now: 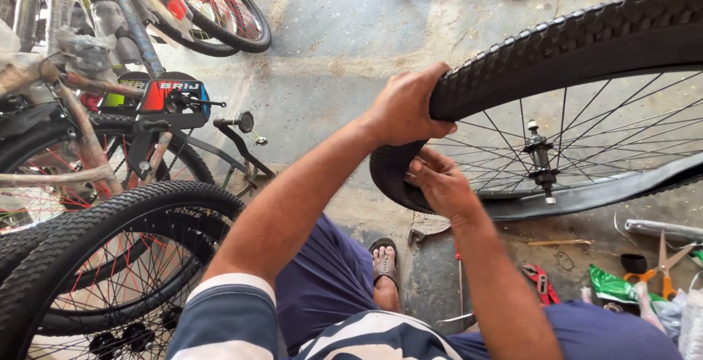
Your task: The person removes the inner tube from a bicycle tire, then uses a yellow cloth to wipe the rim and hub area. The person manipulates the tire and rim by hand throughout the process.
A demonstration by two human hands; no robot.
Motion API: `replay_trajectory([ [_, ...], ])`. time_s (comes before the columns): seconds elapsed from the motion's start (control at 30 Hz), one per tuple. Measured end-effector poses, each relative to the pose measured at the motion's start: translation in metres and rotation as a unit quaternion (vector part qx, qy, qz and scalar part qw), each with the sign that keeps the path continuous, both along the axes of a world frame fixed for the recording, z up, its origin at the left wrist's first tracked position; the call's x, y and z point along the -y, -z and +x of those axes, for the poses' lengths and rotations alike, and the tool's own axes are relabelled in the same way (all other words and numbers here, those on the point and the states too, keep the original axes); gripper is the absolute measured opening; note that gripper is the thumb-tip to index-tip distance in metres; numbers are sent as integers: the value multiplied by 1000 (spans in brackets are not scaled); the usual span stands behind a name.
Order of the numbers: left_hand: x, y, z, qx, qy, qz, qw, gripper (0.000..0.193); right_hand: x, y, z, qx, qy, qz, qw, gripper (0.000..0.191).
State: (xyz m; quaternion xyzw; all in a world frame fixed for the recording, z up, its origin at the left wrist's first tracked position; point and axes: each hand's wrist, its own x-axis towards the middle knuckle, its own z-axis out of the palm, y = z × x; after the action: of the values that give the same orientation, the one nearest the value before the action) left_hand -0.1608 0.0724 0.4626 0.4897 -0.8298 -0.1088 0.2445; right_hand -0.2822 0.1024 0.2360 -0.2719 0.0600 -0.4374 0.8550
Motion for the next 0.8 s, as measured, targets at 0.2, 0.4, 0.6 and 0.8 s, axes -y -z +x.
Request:
replay_trajectory([
  [0.2, 22, -10, 2, 3, 22, 18, 1000, 66, -4, 3, 16, -292, 311, -285, 858, 53],
  [0.4, 36, -11, -9, 15, 40, 57, 997, 70, 21, -2, 21, -274, 203, -184, 922, 31],
  [0.6, 61, -3, -1, -33, 132, 116, 984, 76, 9, -3, 37, -292, 253, -114, 915, 19],
  [0.8, 32, 6, -28, -20, 49, 3, 999, 92, -3, -36, 57, -207, 402, -155, 878, 19],
])
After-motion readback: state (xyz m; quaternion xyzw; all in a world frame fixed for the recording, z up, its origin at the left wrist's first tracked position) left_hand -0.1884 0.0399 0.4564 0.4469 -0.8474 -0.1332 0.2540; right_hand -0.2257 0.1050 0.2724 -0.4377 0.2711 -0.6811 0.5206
